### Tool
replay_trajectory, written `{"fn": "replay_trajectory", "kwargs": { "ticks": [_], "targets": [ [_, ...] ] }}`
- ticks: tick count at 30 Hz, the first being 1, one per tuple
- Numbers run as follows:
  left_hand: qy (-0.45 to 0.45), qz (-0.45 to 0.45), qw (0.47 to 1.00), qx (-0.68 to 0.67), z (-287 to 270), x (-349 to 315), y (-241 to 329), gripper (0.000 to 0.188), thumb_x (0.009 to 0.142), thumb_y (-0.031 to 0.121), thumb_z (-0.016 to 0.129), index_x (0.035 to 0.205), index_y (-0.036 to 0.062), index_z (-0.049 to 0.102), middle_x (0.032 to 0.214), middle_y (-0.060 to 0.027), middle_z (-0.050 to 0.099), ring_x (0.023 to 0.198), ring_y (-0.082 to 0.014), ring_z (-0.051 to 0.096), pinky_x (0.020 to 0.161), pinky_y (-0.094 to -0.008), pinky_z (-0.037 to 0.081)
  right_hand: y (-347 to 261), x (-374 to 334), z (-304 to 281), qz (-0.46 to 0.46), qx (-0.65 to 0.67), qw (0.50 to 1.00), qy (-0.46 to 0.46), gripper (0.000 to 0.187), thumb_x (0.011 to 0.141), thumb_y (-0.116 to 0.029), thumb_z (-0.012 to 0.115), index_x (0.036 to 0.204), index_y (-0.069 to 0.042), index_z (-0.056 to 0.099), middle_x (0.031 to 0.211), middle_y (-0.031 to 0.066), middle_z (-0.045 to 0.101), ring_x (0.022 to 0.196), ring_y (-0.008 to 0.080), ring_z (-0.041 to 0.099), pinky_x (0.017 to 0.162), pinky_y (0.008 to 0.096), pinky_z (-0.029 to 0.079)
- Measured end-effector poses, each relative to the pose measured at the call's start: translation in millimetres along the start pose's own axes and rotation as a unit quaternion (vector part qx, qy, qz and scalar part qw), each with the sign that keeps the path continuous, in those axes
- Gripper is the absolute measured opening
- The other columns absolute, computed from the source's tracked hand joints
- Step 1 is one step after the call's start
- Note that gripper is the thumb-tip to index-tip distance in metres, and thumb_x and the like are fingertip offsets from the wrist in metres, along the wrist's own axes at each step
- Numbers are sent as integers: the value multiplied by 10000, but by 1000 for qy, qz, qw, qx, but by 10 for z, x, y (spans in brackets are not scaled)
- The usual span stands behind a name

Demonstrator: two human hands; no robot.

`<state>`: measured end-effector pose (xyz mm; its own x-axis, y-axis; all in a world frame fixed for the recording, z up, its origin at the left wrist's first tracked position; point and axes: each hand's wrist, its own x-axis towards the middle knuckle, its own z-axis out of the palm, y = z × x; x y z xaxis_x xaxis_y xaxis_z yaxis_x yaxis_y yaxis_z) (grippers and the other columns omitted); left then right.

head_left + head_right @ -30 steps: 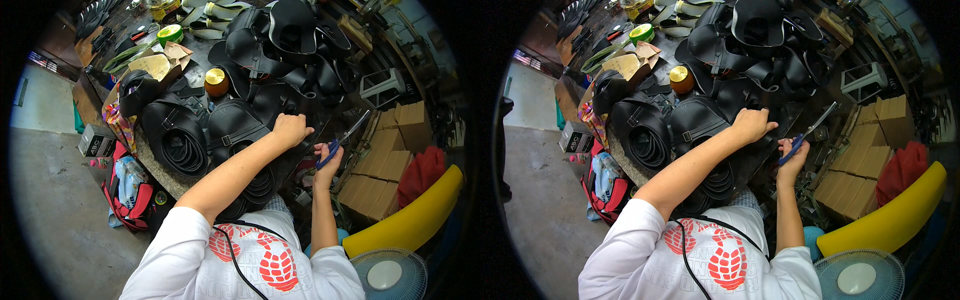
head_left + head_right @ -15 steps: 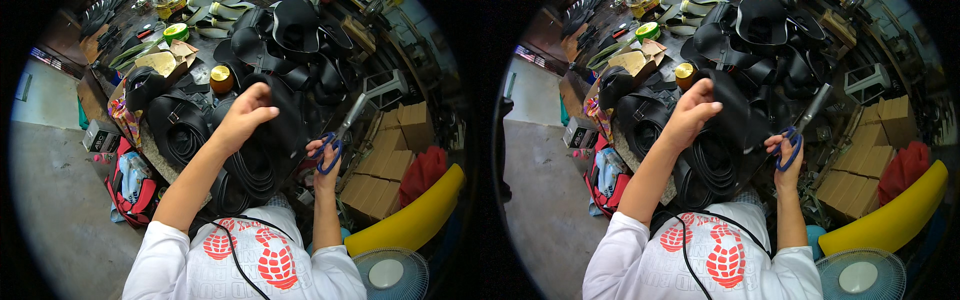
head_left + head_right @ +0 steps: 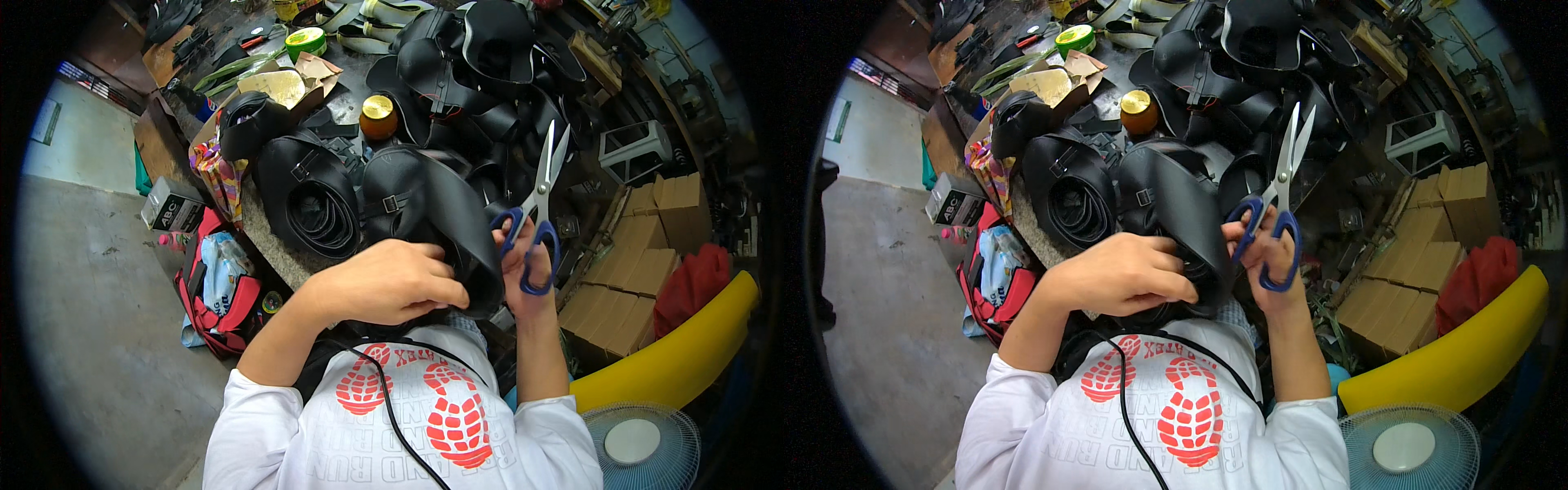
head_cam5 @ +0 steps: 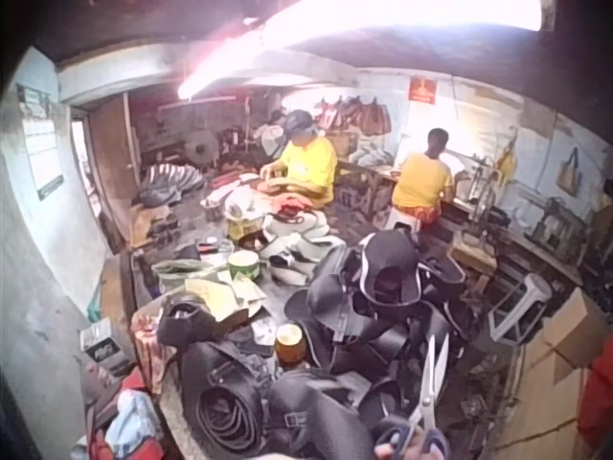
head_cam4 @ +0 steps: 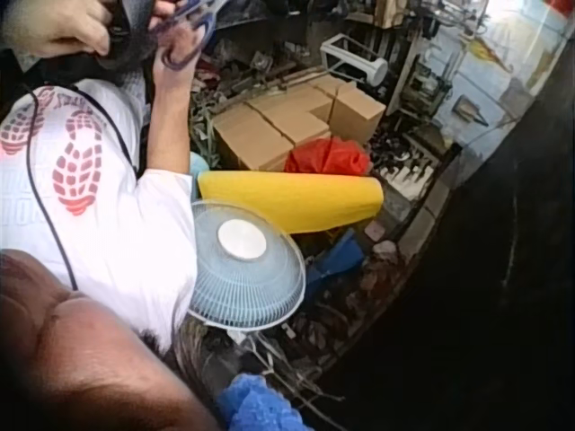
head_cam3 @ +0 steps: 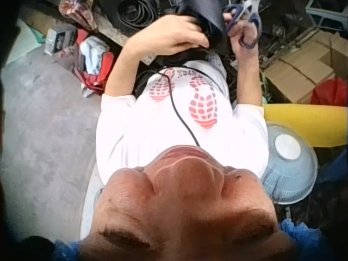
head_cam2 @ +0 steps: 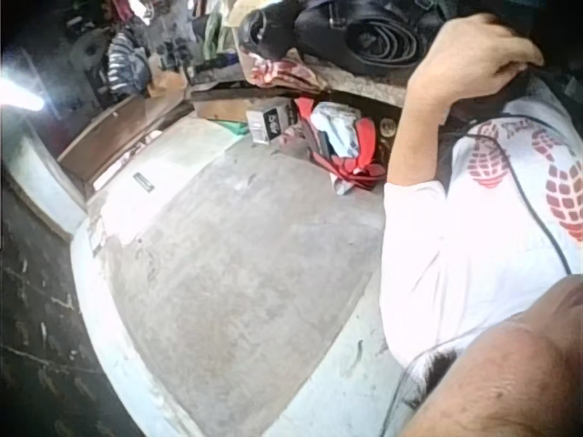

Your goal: The person uses shears to trim excess material from the edges of black leather shoe uppers. They repeatedly reposition the pieces and cut along the contours, handling multiple uppers one at a time on a cluttered workbench.

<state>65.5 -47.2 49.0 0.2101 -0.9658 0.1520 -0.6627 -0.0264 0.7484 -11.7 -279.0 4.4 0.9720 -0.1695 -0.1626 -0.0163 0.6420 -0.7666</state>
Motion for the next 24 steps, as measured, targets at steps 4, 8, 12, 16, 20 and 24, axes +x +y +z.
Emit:
{"fn": "replay_trajectory", "kwargs": {
  "ticks": [4, 8, 12, 16, 20, 24],
  "targets": [
    [75, -76, 970, -220, 222, -14, -172, 470, 883, 357, 639, 1217, 31, 590, 1166, -177, 606, 1132, -332, 544, 987, -395, 424, 47, -57, 194, 28, -81, 996, -32, 467, 731, -93, 752, 1112, -26, 490, 910, 94, 658, 801, 152, 623, 746, 271, 491],
    [210, -143, 796, -550, 388, -19, -168, 759, 968, 591, 425, 1437, -3, 377, 1446, -152, 425, 1354, -272, 406, 1138, -391, 303, 123, -210, 266, -5, -159, 987, -13, 454, 776, -58, 712, 1154, -27, 462, 876, 71, 627, 796, 133, 604, 766, 266, 485],
    [357, -154, 555, -735, 395, 103, 27, 536, 1019, 411, 463, 1355, -6, 481, 1299, -159, 572, 1170, -234, 585, 977, -377, 494, 170, -351, 251, -38, -243, 968, -45, 462, 790, -42, 691, 1161, -30, 416, 853, 72, 607, 779, 126, 588, 734, 259, 483],
    [398, -224, 621, -637, 320, 124, 258, 328, 975, 251, 586, 1164, -16, 611, 957, -83, 692, 811, -149, 676, 752, -274, 561, 214, -470, 269, -58, -272, 957, -78, 518, 773, -33, 711, 1164, -38, 371, 844, 80, 596, 780, 138, 587, 710, 263, 486],
    [397, -195, 802, -401, 363, 76, 343, 281, 940, 101, 621, 1178, -44, 588, 981, -44, 672, 841, -96, 620, 757, -242, 510, 136, -457, 186, -8, -235, 967, -99, 435, 853, -115, 666, 1193, -17, 412, 910, 107, 626, 850, 151, 605, 765, 270, 482],
    [447, -142, 873, -132, 450, 80, 187, 217, 873, 54, 657, 1032, -68, 572, 798, -186, 609, 694, -309, 624, 635, -356, 493, 193, -389, 87, 48, -237, 960, -142, 450, 925, -376, 606, 1164, -20, 470, 926, 109, 630, 878, 161, 608, 797, 280, 476]
  ]
}}
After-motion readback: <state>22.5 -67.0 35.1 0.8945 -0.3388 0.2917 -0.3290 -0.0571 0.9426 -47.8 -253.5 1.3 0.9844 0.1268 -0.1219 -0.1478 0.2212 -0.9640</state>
